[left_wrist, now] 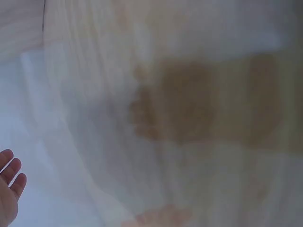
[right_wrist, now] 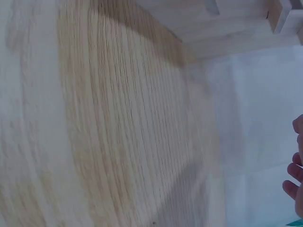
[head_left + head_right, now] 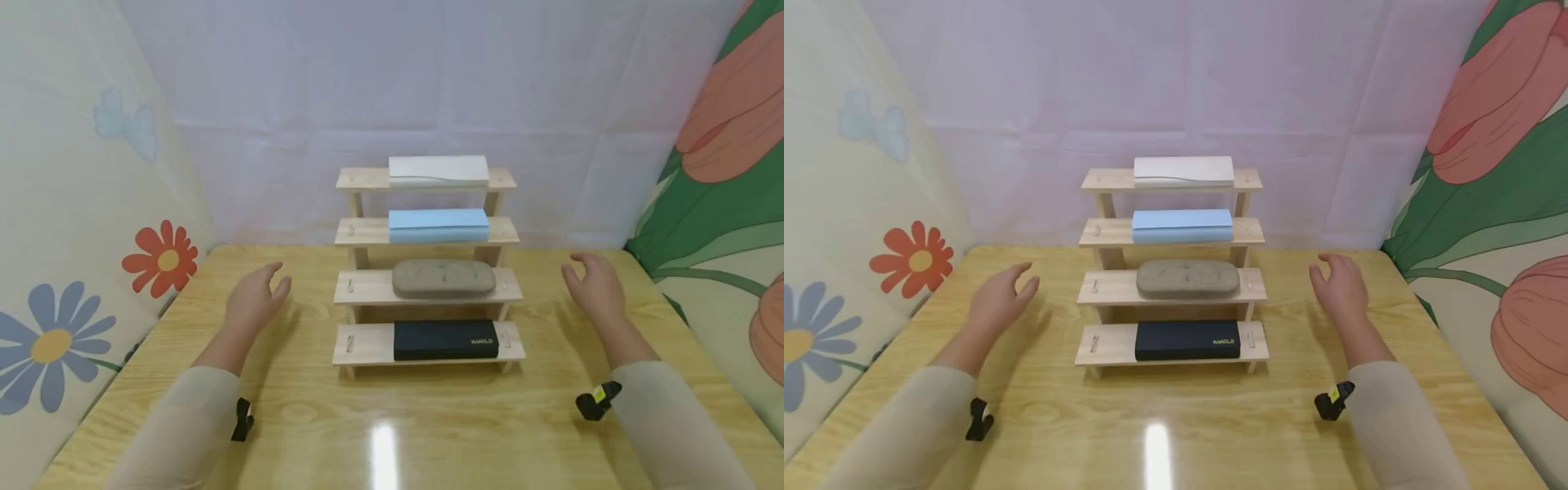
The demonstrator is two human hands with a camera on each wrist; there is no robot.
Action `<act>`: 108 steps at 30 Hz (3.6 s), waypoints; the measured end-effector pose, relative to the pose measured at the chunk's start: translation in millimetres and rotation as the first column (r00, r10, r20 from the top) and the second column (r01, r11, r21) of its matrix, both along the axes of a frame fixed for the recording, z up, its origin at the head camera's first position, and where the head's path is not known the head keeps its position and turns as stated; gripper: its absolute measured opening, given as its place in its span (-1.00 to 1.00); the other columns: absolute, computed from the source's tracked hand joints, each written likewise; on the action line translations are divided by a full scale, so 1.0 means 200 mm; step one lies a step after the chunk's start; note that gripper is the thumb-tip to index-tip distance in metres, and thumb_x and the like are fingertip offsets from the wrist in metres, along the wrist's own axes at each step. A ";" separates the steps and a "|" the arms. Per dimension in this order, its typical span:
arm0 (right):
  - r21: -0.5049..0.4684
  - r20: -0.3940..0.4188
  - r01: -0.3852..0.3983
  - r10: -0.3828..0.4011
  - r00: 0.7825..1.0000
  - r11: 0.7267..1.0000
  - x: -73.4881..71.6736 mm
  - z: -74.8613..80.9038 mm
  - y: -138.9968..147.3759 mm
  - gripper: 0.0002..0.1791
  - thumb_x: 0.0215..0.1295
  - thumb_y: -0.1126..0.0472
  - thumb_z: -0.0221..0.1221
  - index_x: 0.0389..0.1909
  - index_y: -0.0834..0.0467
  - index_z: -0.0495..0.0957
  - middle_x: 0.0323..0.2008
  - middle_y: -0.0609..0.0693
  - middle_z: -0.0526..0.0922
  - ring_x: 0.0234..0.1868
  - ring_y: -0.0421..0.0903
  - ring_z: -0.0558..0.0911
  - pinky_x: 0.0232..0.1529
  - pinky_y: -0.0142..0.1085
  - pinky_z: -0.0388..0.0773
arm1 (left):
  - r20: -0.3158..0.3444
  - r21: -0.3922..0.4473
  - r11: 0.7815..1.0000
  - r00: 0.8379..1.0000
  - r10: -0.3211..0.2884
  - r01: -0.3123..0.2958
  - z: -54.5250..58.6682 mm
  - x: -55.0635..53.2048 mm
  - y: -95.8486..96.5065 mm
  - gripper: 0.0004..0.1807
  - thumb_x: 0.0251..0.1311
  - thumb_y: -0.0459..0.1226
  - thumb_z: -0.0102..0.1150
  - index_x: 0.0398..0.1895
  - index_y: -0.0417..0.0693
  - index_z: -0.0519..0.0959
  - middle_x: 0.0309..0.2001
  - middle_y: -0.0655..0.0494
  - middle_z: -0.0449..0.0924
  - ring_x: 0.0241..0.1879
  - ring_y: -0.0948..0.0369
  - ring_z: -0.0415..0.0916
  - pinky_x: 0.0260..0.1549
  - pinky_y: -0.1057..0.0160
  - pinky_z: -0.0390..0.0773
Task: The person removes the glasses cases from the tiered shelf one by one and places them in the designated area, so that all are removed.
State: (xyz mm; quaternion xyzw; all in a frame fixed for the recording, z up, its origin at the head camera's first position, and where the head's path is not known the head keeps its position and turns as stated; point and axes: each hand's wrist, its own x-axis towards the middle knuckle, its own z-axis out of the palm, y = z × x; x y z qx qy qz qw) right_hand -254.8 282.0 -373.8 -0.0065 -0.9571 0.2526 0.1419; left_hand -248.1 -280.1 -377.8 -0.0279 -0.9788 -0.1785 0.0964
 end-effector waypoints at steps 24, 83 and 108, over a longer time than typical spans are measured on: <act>-0.297 -0.115 -0.139 0.109 0.987 0.945 0.23 -0.02 -0.20 -0.48 0.48 0.03 0.04 0.23 0.35 0.42 0.21 0.37 0.45 0.21 0.29 0.43 0.18 0.20 0.43 | 0.050 0.518 0.851 0.990 -0.134 0.089 -0.06 0.29 0.20 -0.43 0.47 -0.02 -0.06 0.36 -0.22 0.34 0.32 -0.19 0.43 0.25 -0.10 0.41 0.19 0.06 0.53; -0.293 -0.185 -0.505 0.470 0.863 0.812 0.41 -0.20 -0.50 -0.54 0.06 0.31 0.42 0.03 0.23 0.59 0.07 0.15 0.61 0.12 0.03 0.54 0.17 -0.22 0.56 | 0.174 0.854 0.508 0.981 -0.084 -0.108 -0.29 0.53 0.45 -0.48 0.17 -0.46 0.26 0.23 -0.38 0.44 0.22 -0.30 0.50 -0.13 0.50 0.57 -0.10 0.51 0.59; -0.208 -0.021 -0.545 0.553 0.833 0.812 0.34 -0.20 -0.57 -0.37 0.02 0.12 0.48 0.15 0.14 0.54 0.19 0.18 0.52 0.22 0.21 0.48 0.21 0.19 0.43 | 0.200 0.870 0.467 0.979 -0.038 -0.160 -0.30 0.55 0.48 -0.48 0.21 -0.42 0.26 0.25 -0.34 0.43 0.26 -0.24 0.46 -0.14 0.57 0.56 -0.08 0.56 0.56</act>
